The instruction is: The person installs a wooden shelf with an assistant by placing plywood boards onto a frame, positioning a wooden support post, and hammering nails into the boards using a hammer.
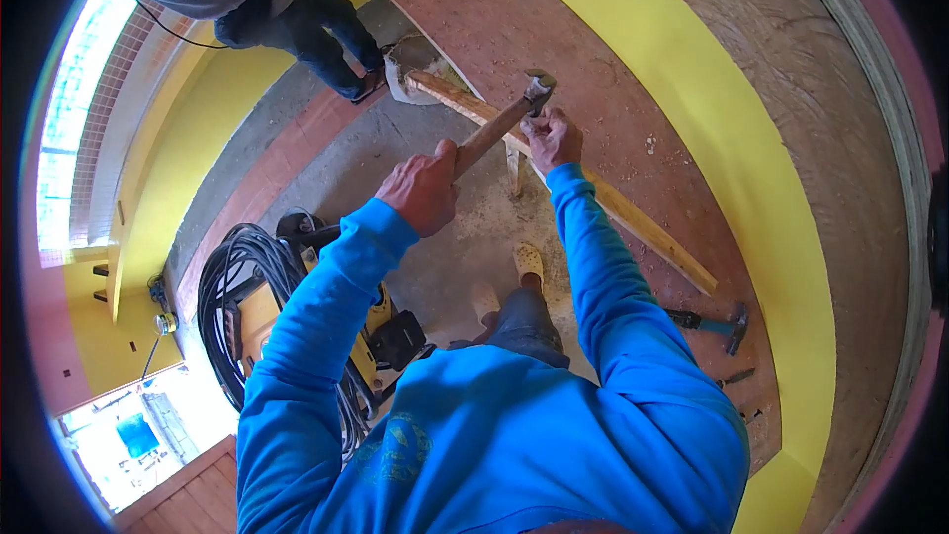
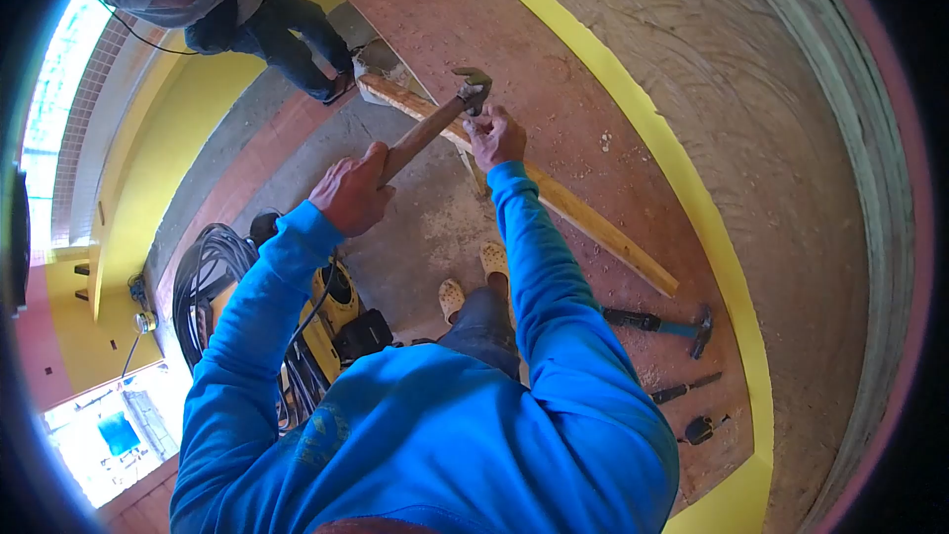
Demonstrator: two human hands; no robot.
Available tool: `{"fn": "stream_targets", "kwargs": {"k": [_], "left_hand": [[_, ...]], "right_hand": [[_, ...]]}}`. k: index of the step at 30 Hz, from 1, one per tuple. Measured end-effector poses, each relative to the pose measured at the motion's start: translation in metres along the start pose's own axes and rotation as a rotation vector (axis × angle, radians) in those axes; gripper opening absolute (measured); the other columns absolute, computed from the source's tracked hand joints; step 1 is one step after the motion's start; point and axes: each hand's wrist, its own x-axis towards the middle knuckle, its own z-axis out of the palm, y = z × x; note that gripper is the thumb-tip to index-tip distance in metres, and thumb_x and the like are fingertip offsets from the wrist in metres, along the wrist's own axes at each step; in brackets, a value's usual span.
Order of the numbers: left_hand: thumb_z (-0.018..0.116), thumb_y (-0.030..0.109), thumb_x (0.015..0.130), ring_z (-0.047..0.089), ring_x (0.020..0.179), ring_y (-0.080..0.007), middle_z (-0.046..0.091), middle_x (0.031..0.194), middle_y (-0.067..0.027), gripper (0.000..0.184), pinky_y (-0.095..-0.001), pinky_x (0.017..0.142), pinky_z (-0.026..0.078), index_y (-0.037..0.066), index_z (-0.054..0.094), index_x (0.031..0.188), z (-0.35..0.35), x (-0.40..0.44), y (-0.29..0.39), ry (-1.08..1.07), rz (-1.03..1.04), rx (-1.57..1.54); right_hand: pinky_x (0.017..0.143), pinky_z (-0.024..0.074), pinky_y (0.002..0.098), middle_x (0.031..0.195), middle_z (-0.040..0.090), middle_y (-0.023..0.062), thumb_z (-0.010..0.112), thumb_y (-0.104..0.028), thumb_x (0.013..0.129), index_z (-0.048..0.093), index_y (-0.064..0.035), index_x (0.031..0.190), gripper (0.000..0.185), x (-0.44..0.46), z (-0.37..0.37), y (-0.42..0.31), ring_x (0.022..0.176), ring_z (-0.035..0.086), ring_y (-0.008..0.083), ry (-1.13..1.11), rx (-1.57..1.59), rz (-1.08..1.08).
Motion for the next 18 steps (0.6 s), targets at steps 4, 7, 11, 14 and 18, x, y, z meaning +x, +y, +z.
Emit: {"fn": "stream_targets", "kwargs": {"k": [4,7,11,14,18], "left_hand": [[0.064,0.013,0.075,0.057,0.073,-0.0433,0.057,0.074,-0.0228,0.036,-0.0499,0.063,0.042,0.004,0.044,0.104,-0.009,-0.024,-0.002,0.093,0.014,-0.057],[0.063,0.012,0.074,0.056,0.072,-0.0443,0.056,0.073,-0.0239,0.035,-0.0507,0.063,0.042,0.004,0.044,0.103,-0.006,-0.045,-0.012,0.134,0.03,-0.121],[0.063,0.01,0.074,0.057,0.072,-0.0443,0.055,0.072,-0.0241,0.037,-0.0493,0.063,0.043,0.003,0.045,0.105,-0.004,-0.065,-0.015,0.141,0.018,-0.214],[0.062,0.009,0.074,0.057,0.071,-0.0437,0.055,0.071,-0.0232,0.038,-0.0472,0.063,0.044,0.002,0.045,0.107,-0.01,-0.078,-0.003,0.202,0.024,-0.3],[0.062,0.008,0.075,0.059,0.07,-0.0427,0.056,0.072,-0.0224,0.038,-0.0456,0.061,0.045,0.002,0.045,0.109,-0.012,-0.084,0.011,0.277,0.087,-0.367]], "right_hand": [[0.076,0.0498,0.0447,0.089,0.065,0.0177,0.075,-0.031,0.069,0.052,-0.0018,0.113,0.058,-0.018,-0.026,-0.012,0.084,0.064,0.0348,0.166,-0.39,-0.416],[0.079,0.049,0.0456,0.096,0.064,0.02,0.072,-0.03,0.07,0.052,-0.0011,0.117,0.058,-0.034,-0.015,0.069,0.089,0.062,0.0369,-0.225,-0.474,-0.096],[0.08,0.0491,0.0462,0.1,0.063,0.0212,0.065,-0.022,0.073,0.052,-0.0042,0.114,0.046,-0.027,-0.047,0.017,0.092,0.061,0.0384,-0.619,-0.759,0.065],[0.078,0.0499,0.047,0.096,0.064,0.0203,0.061,-0.018,0.074,0.055,-0.007,0.103,0.031,-0.029,-0.045,0.011,0.091,0.062,0.0378,-0.611,-0.836,0.014],[0.077,0.0503,0.0476,0.095,0.065,0.0195,0.06,-0.018,0.075,0.056,-0.0067,0.101,0.028,-0.03,-0.049,0.007,0.089,0.063,0.0371,-0.587,-0.881,-0.007]]}}
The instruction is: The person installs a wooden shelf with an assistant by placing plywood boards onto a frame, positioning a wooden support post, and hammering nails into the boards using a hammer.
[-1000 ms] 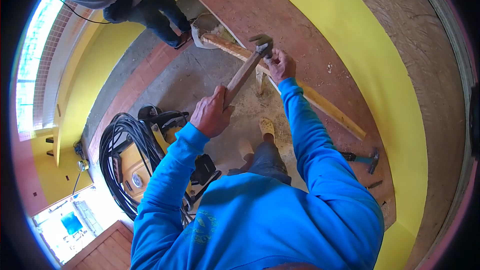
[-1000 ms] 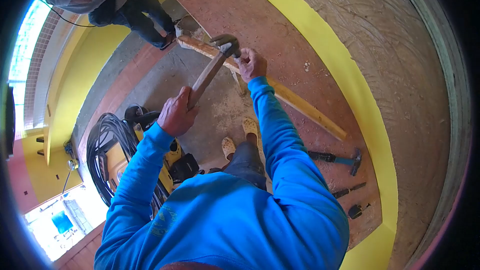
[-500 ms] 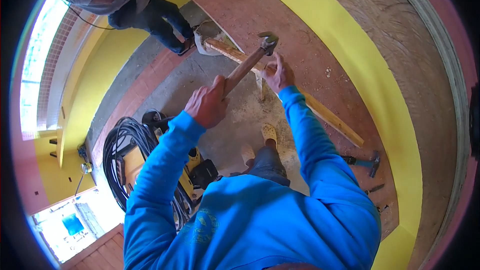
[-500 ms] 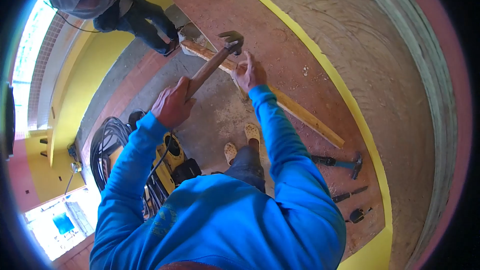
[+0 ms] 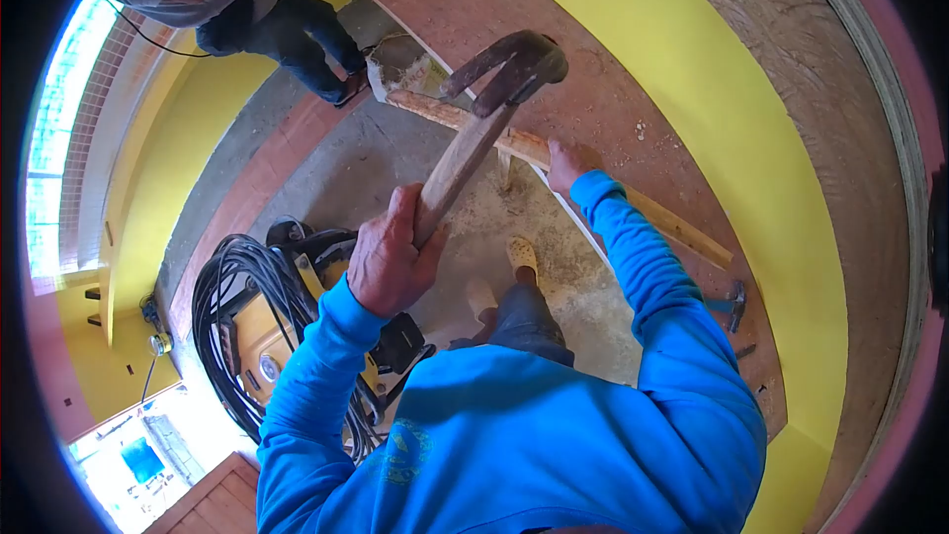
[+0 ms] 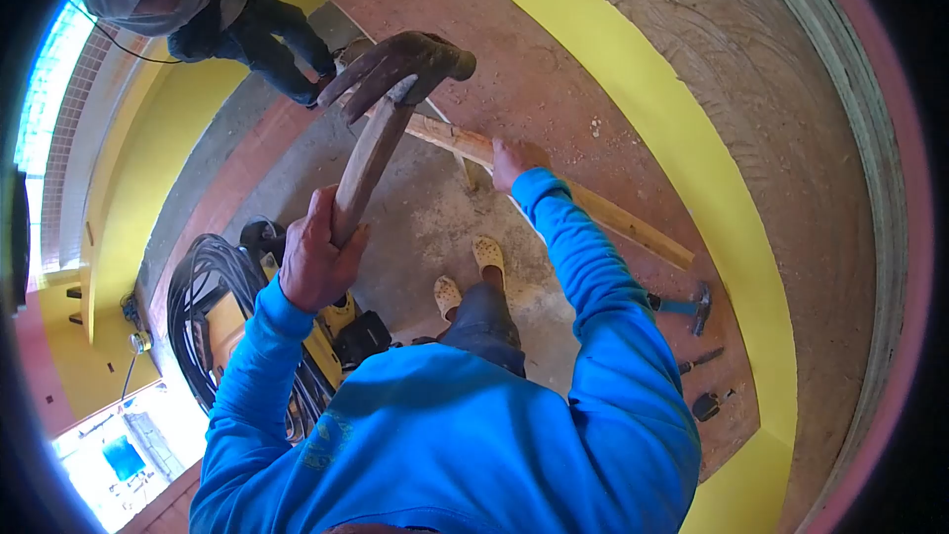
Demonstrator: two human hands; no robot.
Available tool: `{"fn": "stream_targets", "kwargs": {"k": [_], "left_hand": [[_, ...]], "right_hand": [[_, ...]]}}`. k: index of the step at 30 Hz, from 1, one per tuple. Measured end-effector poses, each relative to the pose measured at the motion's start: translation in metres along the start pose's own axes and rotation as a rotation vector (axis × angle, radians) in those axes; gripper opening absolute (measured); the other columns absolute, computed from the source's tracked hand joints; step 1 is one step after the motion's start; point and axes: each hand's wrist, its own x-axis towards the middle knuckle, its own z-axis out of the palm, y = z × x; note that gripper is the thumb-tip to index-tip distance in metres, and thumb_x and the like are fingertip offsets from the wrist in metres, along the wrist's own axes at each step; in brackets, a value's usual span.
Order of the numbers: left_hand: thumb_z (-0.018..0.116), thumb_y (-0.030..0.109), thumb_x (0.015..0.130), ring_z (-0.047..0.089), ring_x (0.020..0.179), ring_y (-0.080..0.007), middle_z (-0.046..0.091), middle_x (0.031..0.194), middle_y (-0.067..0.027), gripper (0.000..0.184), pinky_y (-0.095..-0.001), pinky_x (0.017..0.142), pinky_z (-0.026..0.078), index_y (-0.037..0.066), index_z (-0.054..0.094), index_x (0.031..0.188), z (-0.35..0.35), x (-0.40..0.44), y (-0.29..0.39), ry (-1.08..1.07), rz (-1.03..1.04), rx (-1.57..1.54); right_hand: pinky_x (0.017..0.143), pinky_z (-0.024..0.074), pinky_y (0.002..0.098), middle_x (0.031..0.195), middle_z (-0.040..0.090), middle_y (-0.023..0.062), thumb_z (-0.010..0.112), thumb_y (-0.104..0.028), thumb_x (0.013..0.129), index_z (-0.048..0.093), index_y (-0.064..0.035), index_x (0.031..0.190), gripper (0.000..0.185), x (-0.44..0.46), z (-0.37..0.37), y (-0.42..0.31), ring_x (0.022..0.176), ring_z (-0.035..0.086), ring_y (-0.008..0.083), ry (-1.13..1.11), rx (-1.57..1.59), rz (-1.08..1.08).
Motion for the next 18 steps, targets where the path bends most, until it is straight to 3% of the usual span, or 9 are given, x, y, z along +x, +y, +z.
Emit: {"fn": "stream_targets", "kwargs": {"k": [5,8,11,14,17,18], "left_hand": [[0.062,0.006,0.075,0.059,0.068,-0.0417,0.058,0.072,-0.022,0.038,-0.0448,0.059,0.045,0.002,0.045,0.109,0.011,0.002,-0.017,-0.046,-0.01,-0.015],[0.064,0.009,0.077,0.059,0.059,-0.0361,0.055,0.065,-0.0177,0.036,-0.0383,0.054,0.045,0.002,0.047,0.108,0.009,0.002,-0.013,0.031,0.028,-0.057],[0.063,0.009,0.077,0.061,0.061,-0.0367,0.056,0.066,-0.0188,0.034,-0.0384,0.054,0.046,0.002,0.048,0.105,0.003,0.005,0.002,0.142,0.078,-0.067],[0.063,0.008,0.075,0.061,0.065,-0.0394,0.057,0.067,-0.0205,0.034,-0.0411,0.057,0.047,0.002,0.048,0.104,0.02,0.021,-0.018,0.063,-0.031,-0.043],[0.063,0.008,0.074,0.061,0.068,-0.0416,0.057,0.068,-0.0214,0.032,-0.0437,0.059,0.047,0.002,0.047,0.102,0.05,0.051,-0.066,-0.208,-0.074,0.297],[0.062,0.008,0.074,0.06,0.069,-0.0424,0.057,0.068,-0.0218,0.032,-0.0448,0.06,0.046,0.002,0.047,0.101,0.048,0.053,-0.065,-0.186,-0.048,0.241]], "right_hand": [[0.077,0.0505,0.0478,0.095,0.065,0.0198,0.057,-0.018,0.076,0.057,-0.0063,0.102,0.028,0.009,0.0,0.008,0.089,0.063,0.0374,0.02,0.031,0.009],[0.077,0.0505,0.0475,0.095,0.065,0.0202,0.058,-0.019,0.076,0.057,-0.0058,0.103,0.029,0.009,-0.01,0.009,0.089,0.063,0.0376,-0.03,0.002,-0.002],[0.078,0.0505,0.0472,0.096,0.065,0.0205,0.059,-0.019,0.076,0.057,-0.0053,0.103,0.03,0.016,-0.002,0.013,0.09,0.063,0.0377,-0.04,0.005,-0.014],[0.079,0.0505,0.0468,0.096,0.065,0.0207,0.06,-0.019,0.075,0.058,-0.0049,0.102,0.03,0.015,-0.012,0.01,0.09,0.063,0.0376,-0.079,0.003,0.002],[0.078,0.0505,0.0468,0.095,0.065,0.0214,0.06,-0.018,0.073,0.059,-0.0042,0.102,0.031,0.007,-0.019,0.005,0.088,0.063,0.0381,-0.092,0.013,0.001],[0.077,0.0504,0.047,0.093,0.064,0.022,0.059,-0.016,0.072,0.059,-0.0037,0.102,0.032,0.008,-0.019,0.007,0.087,0.063,0.0388,-0.069,0.021,-0.006]]}}
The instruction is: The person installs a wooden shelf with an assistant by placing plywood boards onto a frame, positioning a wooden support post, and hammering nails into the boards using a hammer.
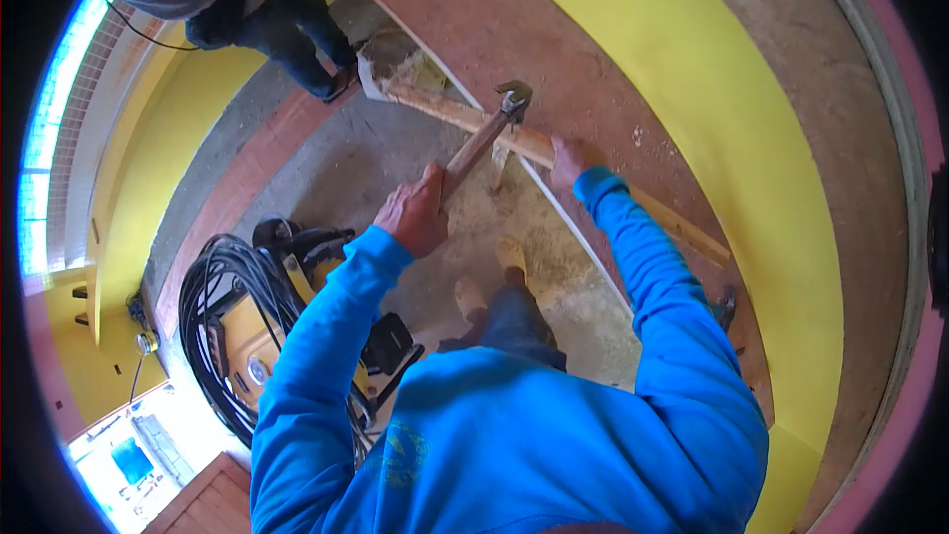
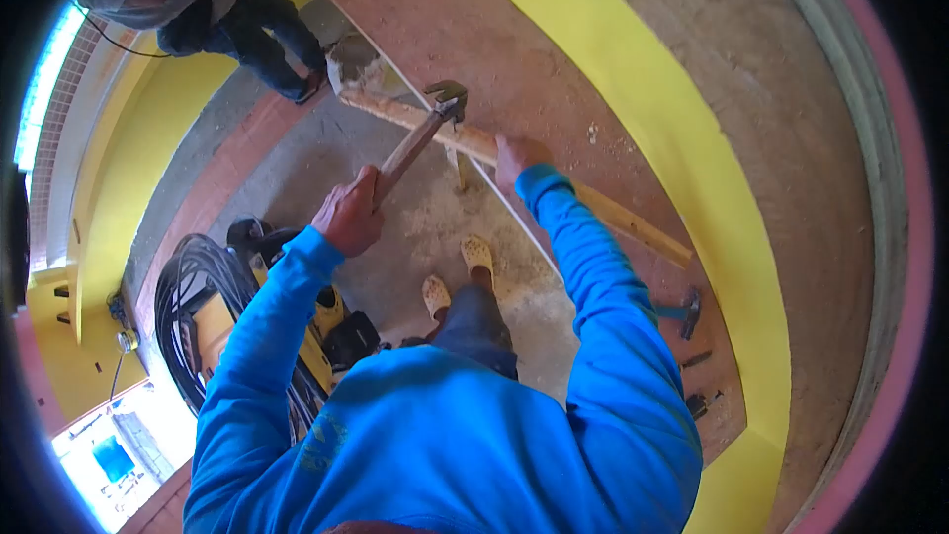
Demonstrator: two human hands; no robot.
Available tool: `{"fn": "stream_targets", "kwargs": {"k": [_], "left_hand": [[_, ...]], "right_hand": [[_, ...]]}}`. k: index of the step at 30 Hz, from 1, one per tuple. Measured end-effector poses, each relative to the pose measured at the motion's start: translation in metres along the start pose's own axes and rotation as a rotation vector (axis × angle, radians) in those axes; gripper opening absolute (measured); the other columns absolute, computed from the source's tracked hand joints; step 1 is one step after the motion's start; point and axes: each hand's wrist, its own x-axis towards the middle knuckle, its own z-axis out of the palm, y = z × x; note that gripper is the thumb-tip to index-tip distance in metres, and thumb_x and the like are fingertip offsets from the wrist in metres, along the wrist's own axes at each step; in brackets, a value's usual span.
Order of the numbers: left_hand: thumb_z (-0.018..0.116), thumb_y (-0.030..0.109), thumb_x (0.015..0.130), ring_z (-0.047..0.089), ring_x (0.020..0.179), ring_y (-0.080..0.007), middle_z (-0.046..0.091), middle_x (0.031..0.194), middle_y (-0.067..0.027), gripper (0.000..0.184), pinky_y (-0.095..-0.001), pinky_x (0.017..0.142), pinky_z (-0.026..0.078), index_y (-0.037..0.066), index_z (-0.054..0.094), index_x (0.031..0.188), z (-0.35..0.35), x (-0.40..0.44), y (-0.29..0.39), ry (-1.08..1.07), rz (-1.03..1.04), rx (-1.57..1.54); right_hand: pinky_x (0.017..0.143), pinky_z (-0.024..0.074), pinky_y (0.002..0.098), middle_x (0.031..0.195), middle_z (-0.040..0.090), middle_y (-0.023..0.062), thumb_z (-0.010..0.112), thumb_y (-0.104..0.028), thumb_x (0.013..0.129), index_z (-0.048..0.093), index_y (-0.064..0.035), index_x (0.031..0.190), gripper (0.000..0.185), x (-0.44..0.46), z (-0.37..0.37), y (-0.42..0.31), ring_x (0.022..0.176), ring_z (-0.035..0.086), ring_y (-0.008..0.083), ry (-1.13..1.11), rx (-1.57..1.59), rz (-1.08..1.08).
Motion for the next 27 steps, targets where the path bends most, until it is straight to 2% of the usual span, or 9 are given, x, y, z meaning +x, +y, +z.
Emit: {"fn": "stream_targets", "kwargs": {"k": [5,8,11,13,16,19,22,25,27], "left_hand": [[0.06,0.01,0.076,0.057,0.071,-0.046,0.058,0.075,-0.0264,0.031,-0.0514,0.062,0.044,0.005,0.043,0.101,-0.054,-0.027,0.045,0.08,0.04,-0.288],[0.059,0.01,0.074,0.056,0.072,-0.0479,0.056,0.07,-0.0259,0.03,-0.0518,0.062,0.043,0.002,0.044,0.099,-0.033,-0.033,0.046,0.283,0.003,-0.466],[0.06,0.009,0.073,0.056,0.072,-0.0478,0.056,0.07,-0.026,0.032,-0.0507,0.062,0.044,0.001,0.045,0.1,0.036,-0.013,-0.022,0.049,-0.071,-0.187],[0.06,0.01,0.072,0.056,0.073,-0.0473,0.056,0.069,-0.0262,0.035,-0.0499,0.062,0.044,0.002,0.045,0.102,0.029,0.0,-0.023,0.065,-0.037,-0.154],[0.06,0.009,0.072,0.057,0.073,-0.0463,0.056,0.07,-0.027,0.036,-0.0499,0.062,0.043,0.002,0.046,0.104,-0.023,-0.014,0.014,0.088,-0.018,-0.241],[0.059,0.009,0.074,0.056,0.072,-0.0475,0.056,0.072,-0.0268,0.032,-0.0531,0.062,0.042,0.004,0.043,0.101,-0.031,-0.029,0.04,0.254,-0.024,-0.425],[0.058,0.009,0.073,0.056,0.071,-0.047,0.056,0.07,-0.0262,0.031,-0.0525,0.062,0.043,0.005,0.043,0.101,0.013,-0.017,-0.002,0.122,-0.061,-0.238],[0.057,0.009,0.074,0.056,0.069,-0.0469,0.055,0.068,-0.0261,0.03,-0.0525,0.059,0.042,0.005,0.042,0.1,0.022,0.0,-0.019,0.03,-0.042,-0.082],[0.058,0.009,0.074,0.056,0.068,-0.0466,0.055,0.068,-0.0255,0.031,-0.0513,0.058,0.043,0.005,0.043,0.1,0.009,-0.014,-0.009,0.092,-0.017,-0.163]], "right_hand": [[0.076,0.0505,0.0473,0.09,0.065,0.0225,0.059,-0.014,0.071,0.059,-0.0035,0.102,0.033,0.005,0.009,0.003,0.086,0.063,0.0396,0.017,0.033,0.012],[0.077,0.0506,0.0467,0.092,0.065,0.0216,0.059,-0.016,0.073,0.06,-0.0045,0.103,0.032,0.006,0.003,0.004,0.087,0.063,0.0385,-0.001,0.023,0.032],[0.078,0.0509,0.0455,0.096,0.065,0.0197,0.058,-0.018,0.075,0.06,-0.0061,0.104,0.031,0.006,-0.001,0.002,0.091,0.063,0.0362,-0.015,-0.013,0.009],[0.078,0.051,0.0455,0.096,0.065,0.0197,0.058,-0.017,0.076,0.06,-0.0061,0.104,0.031,0.005,0.003,0.006,0.091,0.063,0.0362,0.032,-0.022,-0.054],[0.078,0.0508,0.0457,0.096,0.065,0.0196,0.058,-0.017,0.075,0.061,-0.0062,0.103,0.03,0.004,-0.004,-0.002,0.09,0.063,0.0368,-0.013,-0.021,0.061],[0.079,0.0504,0.0456,0.096,0.065,0.0195,0.058,-0.017,0.075,0.061,-0.0067,0.101,0.029,0.007,0.001,0.002,0.09,0.063,0.037,-0.016,-0.012,0.042],[0.077,0.0501,0.0477,0.092,0.065,0.0221,0.058,-0.014,0.071,0.059,-0.0034,0.103,0.034,0.009,-0.001,0.003,0.085,0.063,0.0392,-0.049,-0.007,0.032],[0.076,0.0503,0.0478,0.091,0.065,0.0222,0.059,-0.014,0.07,0.059,-0.0034,0.105,0.036,0.009,0.006,0.009,0.086,0.063,0.0394,0.061,-0.001,-0.044],[0.079,0.0502,0.0455,0.098,0.063,0.0223,0.063,-0.017,0.071,0.056,-0.0036,0.105,0.037,0.0,0.001,-0.001,0.093,0.061,0.038,-0.072,0.063,0.05]]}}
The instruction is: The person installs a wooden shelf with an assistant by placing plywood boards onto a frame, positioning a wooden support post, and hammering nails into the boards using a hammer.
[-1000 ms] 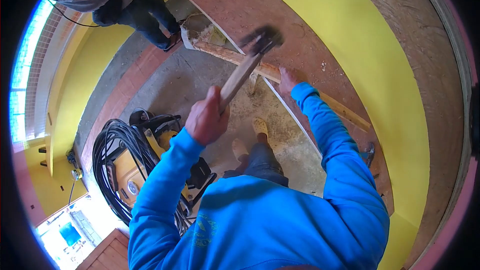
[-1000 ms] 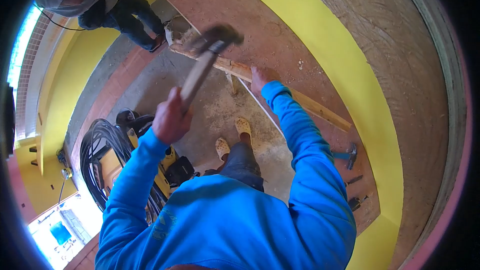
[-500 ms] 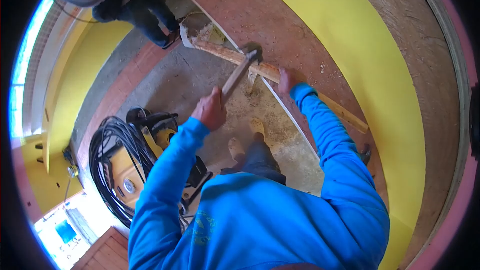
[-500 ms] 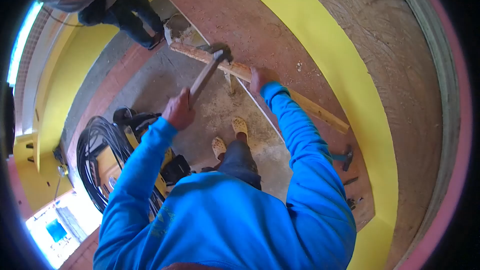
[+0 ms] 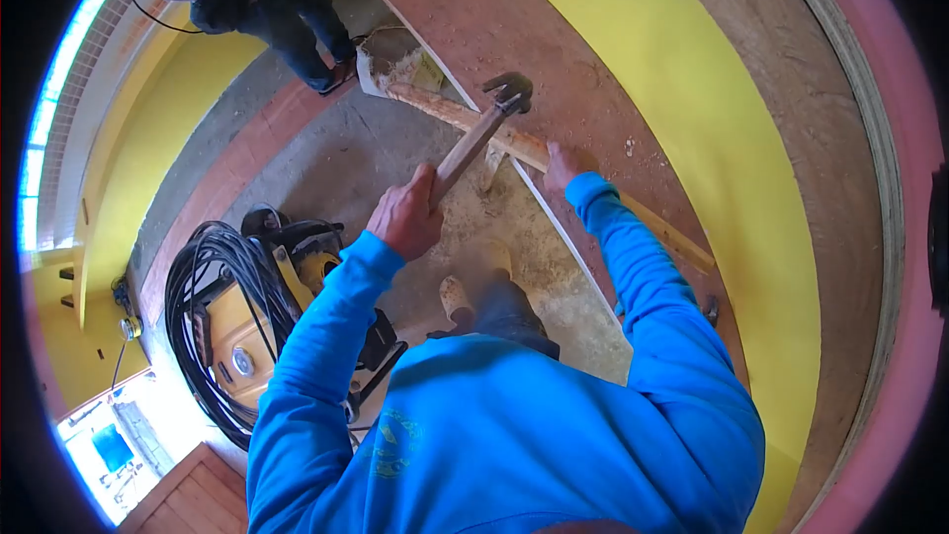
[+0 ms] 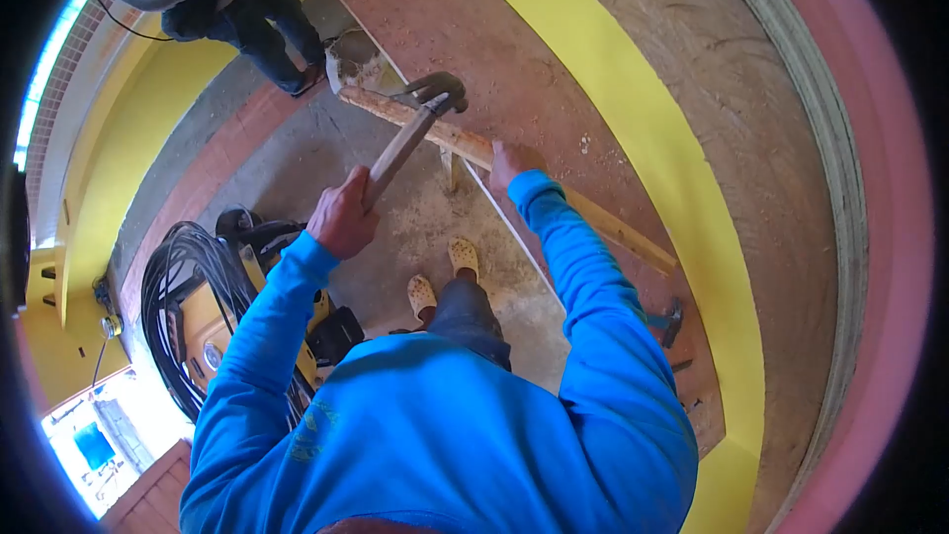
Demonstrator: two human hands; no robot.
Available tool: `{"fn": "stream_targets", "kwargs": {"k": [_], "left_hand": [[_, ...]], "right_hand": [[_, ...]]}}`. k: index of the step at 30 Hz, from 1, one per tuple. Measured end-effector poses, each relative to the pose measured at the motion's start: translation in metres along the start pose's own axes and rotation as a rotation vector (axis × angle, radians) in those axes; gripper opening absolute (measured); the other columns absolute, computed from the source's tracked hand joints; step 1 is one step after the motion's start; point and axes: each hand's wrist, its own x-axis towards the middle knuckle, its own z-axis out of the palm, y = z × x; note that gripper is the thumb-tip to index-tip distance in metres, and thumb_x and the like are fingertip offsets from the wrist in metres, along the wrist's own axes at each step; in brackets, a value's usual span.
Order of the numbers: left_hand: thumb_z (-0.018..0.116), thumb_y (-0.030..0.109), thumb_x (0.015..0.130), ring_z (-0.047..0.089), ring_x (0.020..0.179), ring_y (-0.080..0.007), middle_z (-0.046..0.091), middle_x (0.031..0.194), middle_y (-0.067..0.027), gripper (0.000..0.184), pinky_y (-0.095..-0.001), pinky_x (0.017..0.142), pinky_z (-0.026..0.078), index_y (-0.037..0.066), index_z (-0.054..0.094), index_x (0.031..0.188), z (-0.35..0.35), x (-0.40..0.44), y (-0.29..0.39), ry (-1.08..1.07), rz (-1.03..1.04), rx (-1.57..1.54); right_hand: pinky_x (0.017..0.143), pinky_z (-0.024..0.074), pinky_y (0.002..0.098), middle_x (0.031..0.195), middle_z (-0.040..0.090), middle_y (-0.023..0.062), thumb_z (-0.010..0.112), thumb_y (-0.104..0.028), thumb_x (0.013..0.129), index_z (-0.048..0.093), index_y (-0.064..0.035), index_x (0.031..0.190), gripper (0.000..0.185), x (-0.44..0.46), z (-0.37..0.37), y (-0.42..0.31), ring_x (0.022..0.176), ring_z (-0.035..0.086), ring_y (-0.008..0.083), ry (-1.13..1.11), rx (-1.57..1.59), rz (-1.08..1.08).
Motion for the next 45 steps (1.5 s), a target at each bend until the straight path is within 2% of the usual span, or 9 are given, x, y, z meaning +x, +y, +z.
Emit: {"fn": "stream_targets", "kwargs": {"k": [3,6,10,13,19,24,29,40,45], "left_hand": [[0.059,0.008,0.073,0.057,0.066,-0.0444,0.055,0.066,-0.0234,0.03,-0.0477,0.056,0.044,0.004,0.045,0.099,-0.029,-0.026,0.018,0.108,-0.019,-0.115],[0.062,0.006,0.072,0.06,0.06,-0.0361,0.056,0.063,-0.017,0.025,-0.0396,0.055,0.046,0.003,0.051,0.094,-0.034,-0.08,0.012,0.286,-0.064,-0.227],[0.067,0.007,0.071,0.062,0.059,-0.022,0.06,0.064,-0.0107,0.017,-0.0314,0.056,0.047,0.002,0.057,0.084,-0.017,-0.148,-0.043,0.475,-0.1,-0.307],[0.068,0.007,0.071,0.06,0.058,-0.0178,0.06,0.064,-0.0086,0.014,-0.0288,0.056,0.046,0.003,0.058,0.079,-0.022,-0.169,-0.058,0.523,-0.159,-0.412],[0.064,0.007,0.073,0.056,0.054,-0.0129,0.056,0.06,-0.005,0.014,-0.0288,0.05,0.043,0.004,0.052,0.08,-0.05,-0.161,-0.1,0.471,-0.131,-0.538],[0.063,0.007,0.073,0.051,0.052,-0.0124,0.052,0.058,-0.0041,0.018,-0.0291,0.049,0.042,0.003,0.05,0.084,-0.074,-0.142,-0.127,0.347,-0.06,-0.617],[0.063,0.009,0.072,0.049,0.052,-0.0117,0.048,0.058,-0.0047,0.019,-0.0293,0.049,0.041,0.003,0.048,0.082,-0.078,-0.131,-0.137,0.258,0.003,-0.634],[0.067,0.012,0.068,0.055,0.061,-0.0219,0.054,0.066,-0.0141,0.031,-0.0346,0.059,0.044,0.0,0.054,0.093,-0.081,-0.124,-0.155,0.034,-0.032,-0.358],[0.068,0.012,0.067,0.056,0.06,-0.0222,0.055,0.066,-0.0145,0.032,-0.0347,0.058,0.044,0.001,0.055,0.094,-0.085,-0.113,-0.15,-0.005,-0.008,-0.364]], "right_hand": [[0.08,0.0496,0.0461,0.099,0.061,0.0273,0.066,-0.013,0.069,0.049,-0.0006,0.115,0.051,0.012,0.015,0.007,0.094,0.06,0.0415,0.038,0.116,-0.032],[0.078,0.0495,0.0475,0.101,0.061,0.0271,0.063,-0.013,0.071,0.049,-0.0008,0.117,0.05,0.023,0.072,0.024,0.093,0.06,0.041,0.374,0.169,-0.148],[0.075,0.0499,0.0492,0.094,0.062,0.0266,0.063,-0.023,0.07,0.056,-0.0038,0.109,0.044,0.002,-0.026,-0.006,0.085,0.061,0.0429,0.118,-0.04,-0.209],[0.068,0.05,0.0495,0.084,0.063,0.025,0.064,-0.03,0.074,0.056,-0.0023,0.104,0.041,-0.03,-0.099,-0.043,0.076,0.061,0.0421,0.199,-0.115,-0.293],[0.059,0.0512,0.0434,0.08,0.063,0.0208,0.07,-0.041,0.073,0.051,-0.0007,0.093,0.049,-0.134,-0.17,-0.139,0.071,0.063,0.0386,0.857,0.045,-0.472],[0.058,0.0521,0.0374,0.077,0.063,0.0194,0.073,-0.031,0.075,0.05,0.0012,0.102,0.047,-0.145,-0.211,-0.167,0.068,0.064,0.0364,1.375,0.312,-0.446],[0.064,0.0541,0.032,0.08,0.066,0.0081,0.087,-0.028,0.057,0.053,-0.0012,0.101,0.062,-0.105,-0.199,-0.16,0.069,0.065,0.0186,1.682,0.583,-0.312],[0.065,0.0507,0.0333,0.083,0.062,0.0095,0.086,-0.025,0.061,0.05,0.0009,0.097,0.057,-0.076,-0.202,-0.166,0.072,0.06,0.019,1.605,0.788,-0.06],[0.063,0.0512,0.0327,0.081,0.063,0.01,0.085,-0.026,0.062,0.05,0.0007,0.094,0.055,-0.062,-0.2,-0.156,0.071,0.061,0.0199,1.679,0.709,-0.122]]}}
